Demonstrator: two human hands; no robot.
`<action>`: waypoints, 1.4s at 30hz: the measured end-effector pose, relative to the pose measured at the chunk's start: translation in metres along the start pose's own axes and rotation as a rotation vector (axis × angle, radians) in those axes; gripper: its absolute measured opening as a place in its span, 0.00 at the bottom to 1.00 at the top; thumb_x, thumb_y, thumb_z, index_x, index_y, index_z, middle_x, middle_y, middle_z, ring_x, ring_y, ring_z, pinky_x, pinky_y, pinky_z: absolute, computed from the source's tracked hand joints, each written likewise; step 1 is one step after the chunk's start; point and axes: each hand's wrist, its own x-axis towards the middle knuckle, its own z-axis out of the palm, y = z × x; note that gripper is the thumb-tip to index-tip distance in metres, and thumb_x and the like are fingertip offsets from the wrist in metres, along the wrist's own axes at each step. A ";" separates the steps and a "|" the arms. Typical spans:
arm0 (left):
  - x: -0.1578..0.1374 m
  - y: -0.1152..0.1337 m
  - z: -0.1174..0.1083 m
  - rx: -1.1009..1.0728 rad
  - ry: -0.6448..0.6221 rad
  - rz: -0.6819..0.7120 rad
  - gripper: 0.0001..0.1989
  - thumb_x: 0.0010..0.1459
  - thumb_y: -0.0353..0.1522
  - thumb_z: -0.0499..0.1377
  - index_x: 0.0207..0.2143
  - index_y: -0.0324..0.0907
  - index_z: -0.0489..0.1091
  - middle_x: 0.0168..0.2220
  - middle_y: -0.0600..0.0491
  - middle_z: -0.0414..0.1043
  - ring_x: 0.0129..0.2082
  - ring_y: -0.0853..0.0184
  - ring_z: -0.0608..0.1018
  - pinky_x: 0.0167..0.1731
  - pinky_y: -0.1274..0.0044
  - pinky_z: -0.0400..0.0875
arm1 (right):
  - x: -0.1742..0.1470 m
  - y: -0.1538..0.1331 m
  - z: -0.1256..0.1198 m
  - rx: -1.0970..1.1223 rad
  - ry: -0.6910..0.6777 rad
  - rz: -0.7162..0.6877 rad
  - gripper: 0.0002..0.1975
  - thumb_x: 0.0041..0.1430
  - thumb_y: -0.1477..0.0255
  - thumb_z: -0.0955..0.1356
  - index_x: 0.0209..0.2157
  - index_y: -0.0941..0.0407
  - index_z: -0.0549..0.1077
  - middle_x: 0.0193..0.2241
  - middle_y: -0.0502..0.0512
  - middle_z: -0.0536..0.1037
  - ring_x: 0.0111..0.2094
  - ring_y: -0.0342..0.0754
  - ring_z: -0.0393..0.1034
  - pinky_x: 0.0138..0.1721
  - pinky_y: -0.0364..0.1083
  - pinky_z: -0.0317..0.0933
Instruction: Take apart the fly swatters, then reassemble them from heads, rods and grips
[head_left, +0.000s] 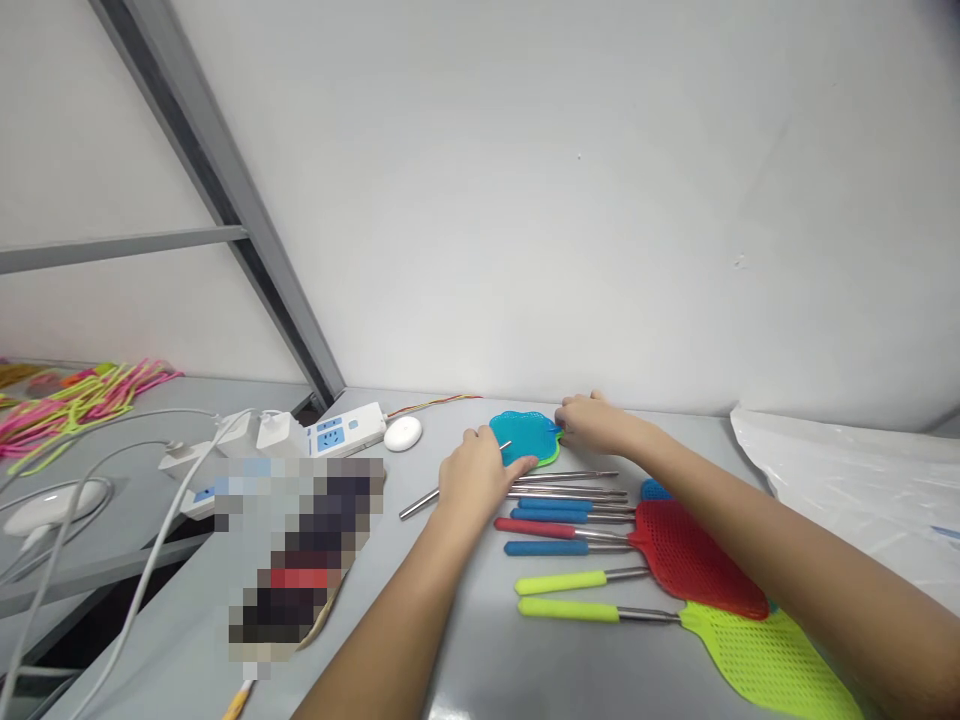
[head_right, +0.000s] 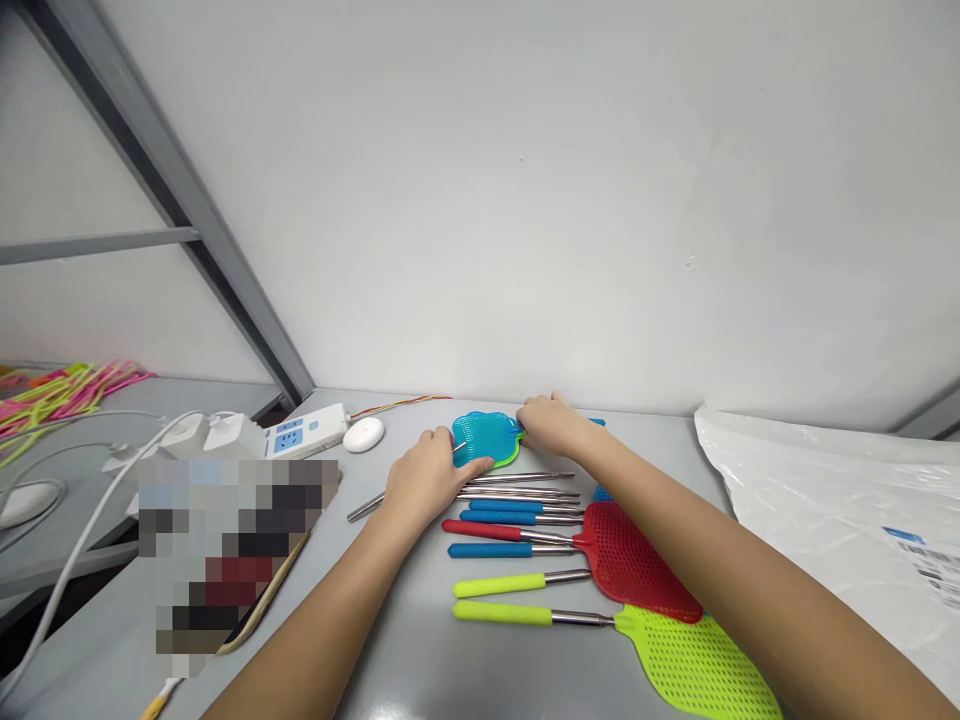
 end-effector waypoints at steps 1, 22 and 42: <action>0.001 -0.001 0.000 -0.001 0.004 -0.004 0.32 0.50 0.58 0.51 0.42 0.41 0.64 0.41 0.44 0.70 0.39 0.58 0.75 0.29 0.74 0.64 | -0.001 0.000 0.001 -0.008 0.017 0.003 0.09 0.57 0.71 0.64 0.36 0.58 0.75 0.39 0.63 0.75 0.41 0.54 0.69 0.43 0.51 0.52; -0.011 0.004 -0.019 -0.006 0.173 0.164 0.23 0.58 0.52 0.48 0.36 0.44 0.67 0.33 0.50 0.72 0.29 0.62 0.74 0.23 0.76 0.55 | -0.089 -0.006 0.005 0.017 0.272 -0.065 0.06 0.62 0.72 0.63 0.36 0.56 0.72 0.35 0.57 0.75 0.37 0.50 0.69 0.41 0.49 0.50; -0.064 0.047 -0.019 -0.833 0.542 0.706 0.27 0.59 0.50 0.50 0.55 0.44 0.54 0.47 0.44 0.61 0.47 0.60 0.67 0.47 0.65 0.64 | -0.145 -0.048 0.001 0.903 0.745 0.106 0.12 0.65 0.66 0.60 0.39 0.50 0.73 0.40 0.54 0.70 0.43 0.48 0.65 0.43 0.48 0.60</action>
